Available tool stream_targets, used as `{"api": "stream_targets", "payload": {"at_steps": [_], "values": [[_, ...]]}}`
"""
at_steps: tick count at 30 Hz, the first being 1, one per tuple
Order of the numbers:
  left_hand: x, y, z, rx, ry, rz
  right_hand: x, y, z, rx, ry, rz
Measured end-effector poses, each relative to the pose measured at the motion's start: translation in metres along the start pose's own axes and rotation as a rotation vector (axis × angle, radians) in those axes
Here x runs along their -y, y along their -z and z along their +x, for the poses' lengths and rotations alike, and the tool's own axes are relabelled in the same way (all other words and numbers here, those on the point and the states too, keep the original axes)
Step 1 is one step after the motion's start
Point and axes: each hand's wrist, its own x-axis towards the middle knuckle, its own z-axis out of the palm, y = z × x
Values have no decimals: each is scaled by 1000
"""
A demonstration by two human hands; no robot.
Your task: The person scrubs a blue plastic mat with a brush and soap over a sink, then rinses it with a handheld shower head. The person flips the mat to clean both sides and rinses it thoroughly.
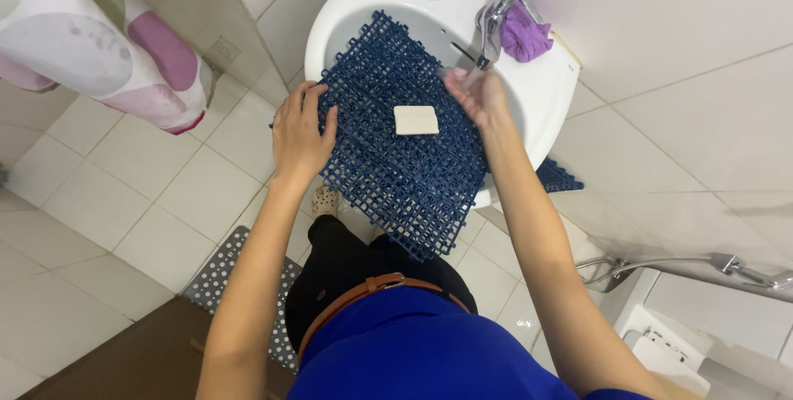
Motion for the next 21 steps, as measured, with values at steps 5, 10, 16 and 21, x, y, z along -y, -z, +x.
{"api": "stream_targets", "payload": {"at_steps": [5,10,16,21], "values": [[3,0,-3,-7,-14,-1,-4,4,-18,314,-70,-13],[0,0,-1,-1,-28,6,-11,-30,-70,513,112,-519],[-2,5,6,-3,-32,11,-36,-61,-103,678,1113,-1652],[-2,4,7,37,-47,64,-41,-46,-82,686,809,-1372]]}}
